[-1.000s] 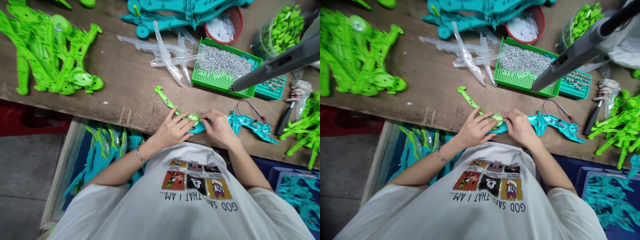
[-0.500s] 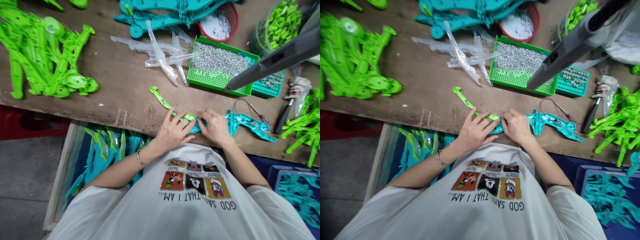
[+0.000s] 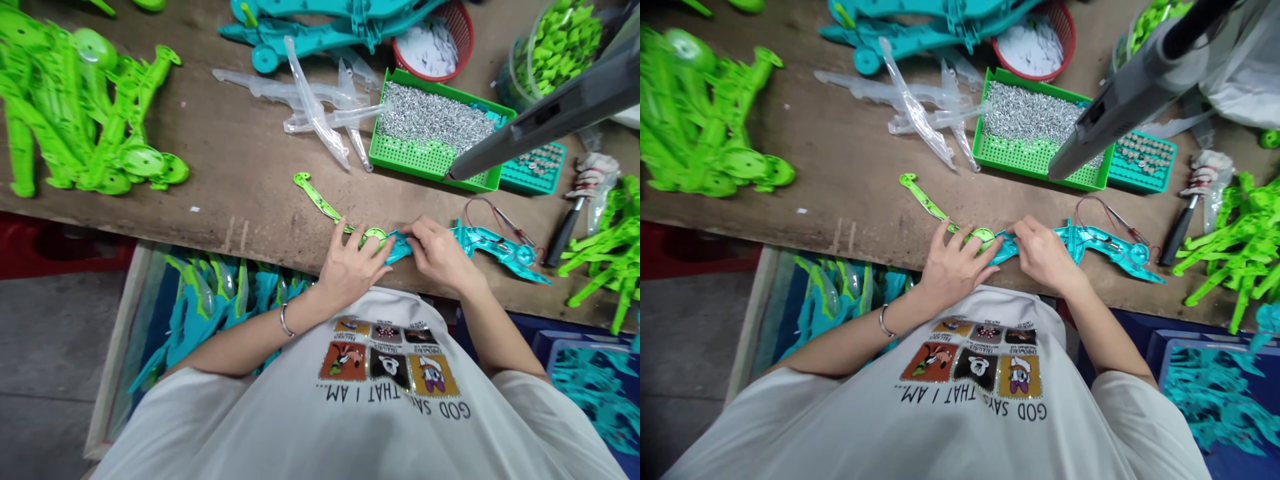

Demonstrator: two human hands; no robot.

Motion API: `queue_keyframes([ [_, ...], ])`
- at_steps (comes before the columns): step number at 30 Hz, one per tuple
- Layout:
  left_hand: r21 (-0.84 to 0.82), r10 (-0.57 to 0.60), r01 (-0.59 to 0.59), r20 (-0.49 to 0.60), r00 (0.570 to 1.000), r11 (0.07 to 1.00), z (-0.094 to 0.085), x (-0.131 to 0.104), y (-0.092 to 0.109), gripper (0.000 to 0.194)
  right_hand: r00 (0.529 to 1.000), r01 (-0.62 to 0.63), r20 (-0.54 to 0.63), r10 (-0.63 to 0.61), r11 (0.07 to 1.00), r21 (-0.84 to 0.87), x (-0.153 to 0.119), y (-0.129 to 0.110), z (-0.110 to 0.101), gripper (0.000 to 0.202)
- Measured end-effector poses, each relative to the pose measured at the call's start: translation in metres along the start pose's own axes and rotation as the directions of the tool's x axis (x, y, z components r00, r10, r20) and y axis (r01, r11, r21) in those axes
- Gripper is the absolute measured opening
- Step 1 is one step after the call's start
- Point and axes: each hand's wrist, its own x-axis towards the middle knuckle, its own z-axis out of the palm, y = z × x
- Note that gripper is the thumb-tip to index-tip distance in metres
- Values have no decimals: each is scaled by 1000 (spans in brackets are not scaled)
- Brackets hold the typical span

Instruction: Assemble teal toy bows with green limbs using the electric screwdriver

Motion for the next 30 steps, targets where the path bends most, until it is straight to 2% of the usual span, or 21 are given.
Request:
queue_keyframes([
  [9,-12,-82,84,82,993,996,-11,4,8,59,993,99,-46,-105,990,-105,1,14,3,24],
  [15,11,-115,114,101,988,993,-14,6,14,59,988,154,-15,-156,983,-97,3,20,1,23],
  [20,1,-131,132,106,986,991,-14,6,16,56,994,108,-6,-108,994,-16,2,19,-4,25],
  [24,-28,-153,156,100,983,987,-12,5,17,62,996,84,18,-84,996,7,1,14,-9,27],
  [30,-30,-162,166,113,980,986,-12,5,18,60,997,32,76,-21,989,-146,2,9,-11,29],
])
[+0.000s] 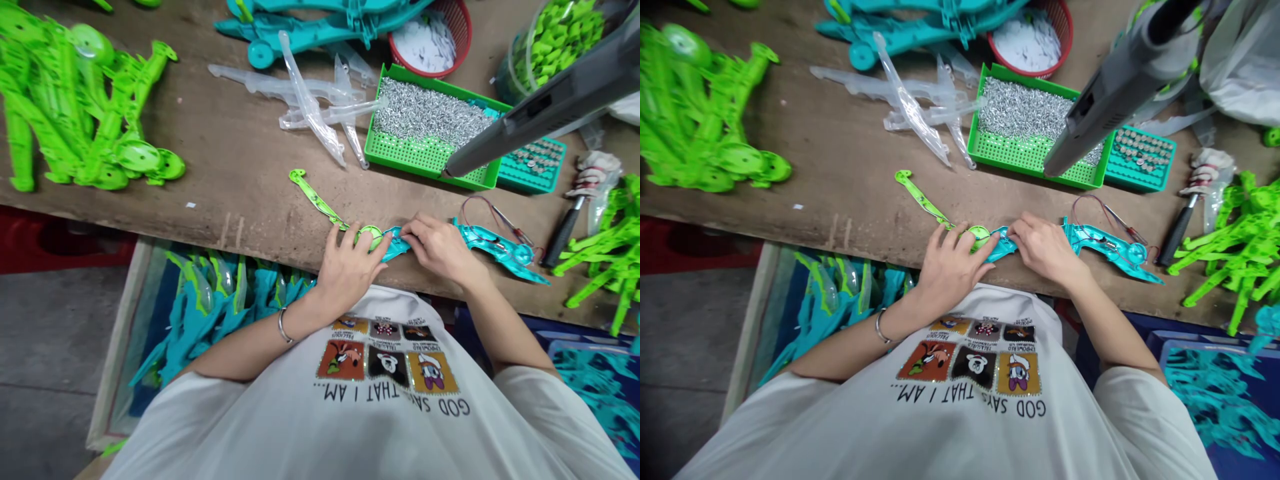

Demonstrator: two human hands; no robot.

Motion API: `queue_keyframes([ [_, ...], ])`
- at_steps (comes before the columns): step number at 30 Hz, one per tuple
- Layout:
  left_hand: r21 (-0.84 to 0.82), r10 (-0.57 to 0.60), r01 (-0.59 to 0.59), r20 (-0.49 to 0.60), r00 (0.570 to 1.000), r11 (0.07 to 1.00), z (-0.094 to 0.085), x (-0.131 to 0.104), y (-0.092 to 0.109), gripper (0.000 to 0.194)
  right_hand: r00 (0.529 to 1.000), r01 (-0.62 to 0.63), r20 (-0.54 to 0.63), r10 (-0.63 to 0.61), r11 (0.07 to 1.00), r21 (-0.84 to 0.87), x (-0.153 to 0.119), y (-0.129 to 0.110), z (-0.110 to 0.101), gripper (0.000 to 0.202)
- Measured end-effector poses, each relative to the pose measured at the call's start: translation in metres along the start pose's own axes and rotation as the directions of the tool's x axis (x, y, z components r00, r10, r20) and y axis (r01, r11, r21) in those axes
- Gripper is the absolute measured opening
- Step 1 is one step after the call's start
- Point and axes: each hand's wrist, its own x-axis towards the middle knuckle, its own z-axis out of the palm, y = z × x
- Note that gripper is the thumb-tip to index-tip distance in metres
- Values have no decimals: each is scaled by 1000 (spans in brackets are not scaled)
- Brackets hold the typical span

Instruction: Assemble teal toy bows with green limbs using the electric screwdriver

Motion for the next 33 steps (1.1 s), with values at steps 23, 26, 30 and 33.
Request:
queue_keyframes([
  [23,-8,-15,15,-2,1000,1000,2,-2,1,57,998,4,56,-1,998,-57,12,-1,-9,26],
  [26,4,-4,4,-3,1000,1000,2,-2,1,58,999,20,44,-19,1000,-10,13,2,-7,24],
  [30,15,5,-5,-4,1000,1000,3,-2,2,58,998,38,43,-36,999,-38,16,3,-5,23],
  [33,8,-1,1,0,1000,1000,4,-2,2,59,999,17,41,-14,997,-72,15,2,-3,26],
])
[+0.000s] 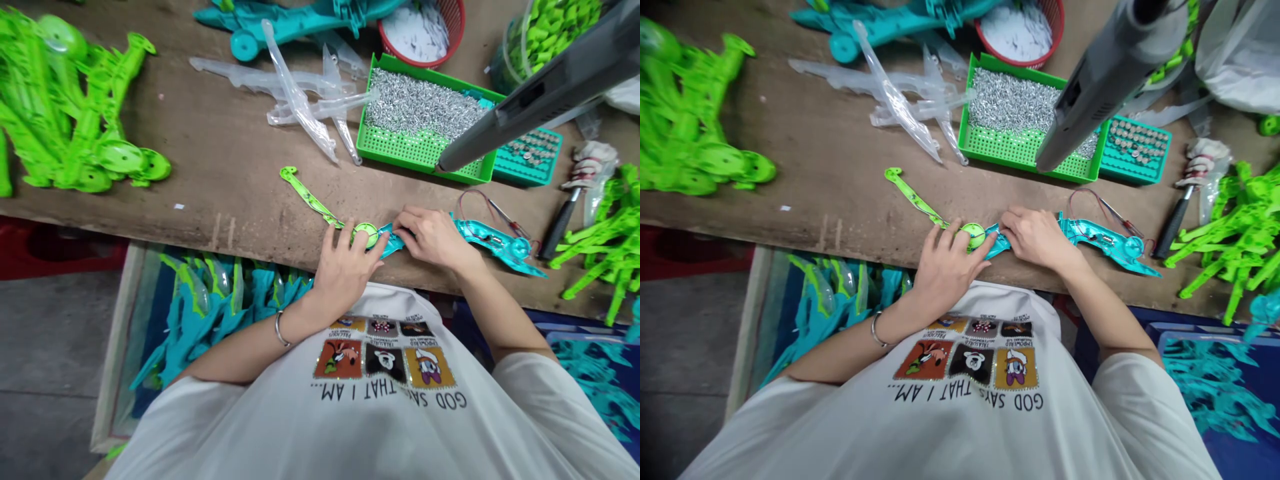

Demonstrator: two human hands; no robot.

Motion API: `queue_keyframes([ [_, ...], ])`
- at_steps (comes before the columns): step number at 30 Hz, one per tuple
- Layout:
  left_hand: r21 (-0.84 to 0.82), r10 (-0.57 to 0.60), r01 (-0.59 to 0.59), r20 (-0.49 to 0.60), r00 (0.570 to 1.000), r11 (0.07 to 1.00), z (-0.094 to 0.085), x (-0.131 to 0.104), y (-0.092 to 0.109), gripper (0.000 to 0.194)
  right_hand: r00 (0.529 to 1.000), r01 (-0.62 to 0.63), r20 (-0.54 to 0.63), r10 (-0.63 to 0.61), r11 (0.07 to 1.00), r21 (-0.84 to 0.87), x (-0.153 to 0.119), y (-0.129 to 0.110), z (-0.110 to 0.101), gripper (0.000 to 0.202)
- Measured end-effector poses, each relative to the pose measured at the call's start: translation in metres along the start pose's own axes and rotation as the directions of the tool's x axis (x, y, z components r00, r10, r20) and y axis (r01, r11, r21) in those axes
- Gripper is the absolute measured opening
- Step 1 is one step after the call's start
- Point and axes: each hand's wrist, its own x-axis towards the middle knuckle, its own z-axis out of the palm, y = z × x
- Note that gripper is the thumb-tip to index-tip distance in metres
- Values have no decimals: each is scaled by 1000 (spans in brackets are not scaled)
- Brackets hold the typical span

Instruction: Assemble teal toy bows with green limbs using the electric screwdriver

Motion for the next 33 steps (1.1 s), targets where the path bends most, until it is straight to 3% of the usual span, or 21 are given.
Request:
queue_keyframes([
  [8,16,2,-2,10,1000,1000,0,0,0,58,984,-96,-140,115,986,134,-25,12,-2,23],
  [18,1,-4,4,-5,1000,1000,1,0,0,58,971,-179,-152,183,983,40,-31,13,-2,20],
  [26,-6,-4,4,-16,1000,1000,1,0,-1,56,951,-222,-234,202,973,-63,-35,10,4,18],
  [33,-12,-18,18,23,1000,1000,-1,0,-1,55,906,-292,-314,283,956,19,-36,12,18,15],
])
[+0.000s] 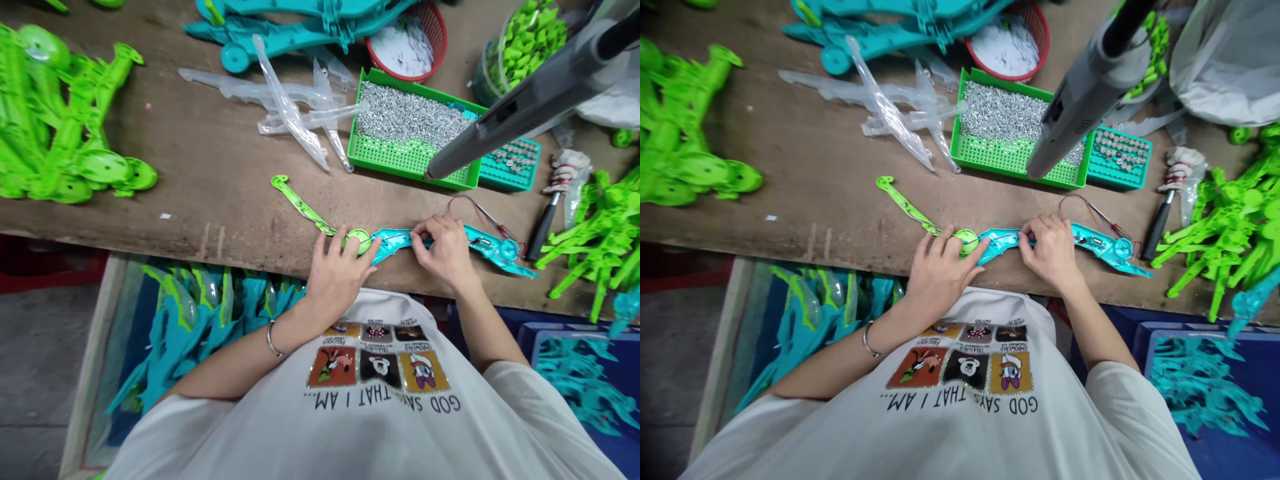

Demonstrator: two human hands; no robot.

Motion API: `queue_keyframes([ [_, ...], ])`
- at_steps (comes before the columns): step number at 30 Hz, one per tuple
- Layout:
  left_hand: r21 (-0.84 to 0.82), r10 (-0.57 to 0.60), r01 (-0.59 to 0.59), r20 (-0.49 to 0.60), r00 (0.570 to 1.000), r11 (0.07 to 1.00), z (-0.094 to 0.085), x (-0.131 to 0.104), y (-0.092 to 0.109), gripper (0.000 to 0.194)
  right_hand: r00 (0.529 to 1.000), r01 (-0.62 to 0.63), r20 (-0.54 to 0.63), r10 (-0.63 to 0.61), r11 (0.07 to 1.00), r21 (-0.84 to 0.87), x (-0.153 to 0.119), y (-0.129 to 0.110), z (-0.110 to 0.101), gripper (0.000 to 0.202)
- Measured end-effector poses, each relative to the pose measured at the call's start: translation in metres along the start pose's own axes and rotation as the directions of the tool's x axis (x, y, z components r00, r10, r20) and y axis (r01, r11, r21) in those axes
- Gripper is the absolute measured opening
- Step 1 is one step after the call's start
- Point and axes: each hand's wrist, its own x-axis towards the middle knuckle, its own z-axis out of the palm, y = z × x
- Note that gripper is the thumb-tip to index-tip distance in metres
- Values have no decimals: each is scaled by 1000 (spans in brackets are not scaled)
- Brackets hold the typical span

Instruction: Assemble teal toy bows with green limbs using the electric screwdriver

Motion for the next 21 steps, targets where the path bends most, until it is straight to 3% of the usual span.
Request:
queue_keyframes([
  [6,-23,-21,21,2,1000,1000,2,0,0,56,989,146,46,-141,980,-133,-3,3,-3,20],
  [10,-27,-8,8,-3,1000,1000,2,2,-2,56,993,116,32,-112,975,-189,1,1,-2,22],
  [15,8,1,-1,-30,1000,1000,0,10,-6,55,996,31,-80,-50,974,-225,5,-4,-6,19],
  [21,75,56,-54,-27,998,996,-4,11,-11,57,965,162,-169,-200,963,-214,-8,-9,5,17],
])
